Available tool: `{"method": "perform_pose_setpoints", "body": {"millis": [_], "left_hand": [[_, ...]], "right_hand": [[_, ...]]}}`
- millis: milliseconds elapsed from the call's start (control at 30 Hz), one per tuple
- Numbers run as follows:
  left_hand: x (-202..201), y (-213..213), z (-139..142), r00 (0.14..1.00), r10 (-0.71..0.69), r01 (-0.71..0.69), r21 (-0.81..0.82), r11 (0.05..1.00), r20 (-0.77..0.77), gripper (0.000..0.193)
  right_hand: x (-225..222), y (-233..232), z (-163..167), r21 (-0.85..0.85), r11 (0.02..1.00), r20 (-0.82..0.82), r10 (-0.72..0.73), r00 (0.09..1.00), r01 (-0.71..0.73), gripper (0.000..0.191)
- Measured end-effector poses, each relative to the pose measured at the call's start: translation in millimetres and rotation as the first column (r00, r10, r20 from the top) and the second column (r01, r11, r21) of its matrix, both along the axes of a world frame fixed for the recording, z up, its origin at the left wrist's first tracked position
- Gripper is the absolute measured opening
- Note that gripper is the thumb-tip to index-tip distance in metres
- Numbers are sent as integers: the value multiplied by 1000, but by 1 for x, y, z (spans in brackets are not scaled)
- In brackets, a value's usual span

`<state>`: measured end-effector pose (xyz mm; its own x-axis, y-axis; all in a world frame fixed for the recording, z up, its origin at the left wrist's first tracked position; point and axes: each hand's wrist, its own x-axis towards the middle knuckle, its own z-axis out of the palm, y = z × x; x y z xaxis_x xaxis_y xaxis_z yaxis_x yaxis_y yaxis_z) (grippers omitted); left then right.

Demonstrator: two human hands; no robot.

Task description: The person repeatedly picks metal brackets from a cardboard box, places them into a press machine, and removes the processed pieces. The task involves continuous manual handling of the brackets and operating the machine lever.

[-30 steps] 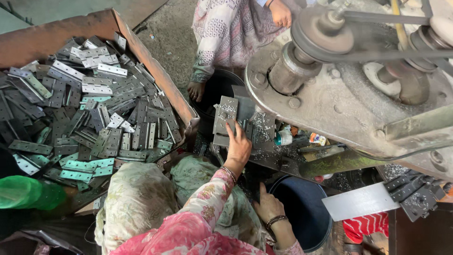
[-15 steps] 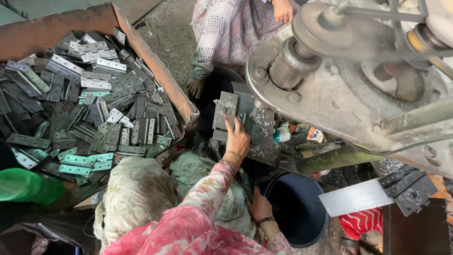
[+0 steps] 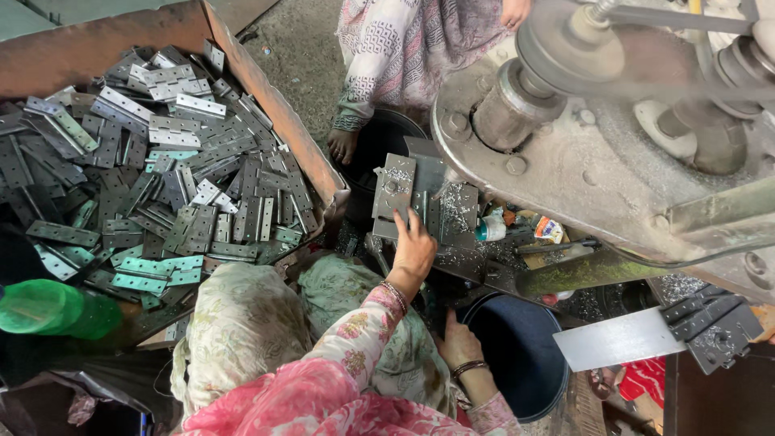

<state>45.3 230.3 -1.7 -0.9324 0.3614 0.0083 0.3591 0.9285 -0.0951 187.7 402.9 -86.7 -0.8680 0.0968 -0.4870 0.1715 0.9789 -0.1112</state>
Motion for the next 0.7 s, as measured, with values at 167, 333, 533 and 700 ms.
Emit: {"method": "perform_pose_setpoints", "body": {"millis": [167,333,533,700], "left_hand": [[-2,0,0,998,-6,6,-4,1000,-61,34],[4,-17,-2,995,9,0,94,996,-98,30],[-21,-23,3,999,33,-36,132,991,24,32],[-25,-25,0,992,61,-43,152,987,-113,39]], "right_hand": [[15,-13,-17,-186,983,-239,-53,969,8,76],[14,-13,-16,-155,988,-156,-43,987,19,73],[5,-6,-9,-53,998,-21,-20,1000,19,68],[6,-2,-16,-146,984,-322,46,946,-98,80]]}}
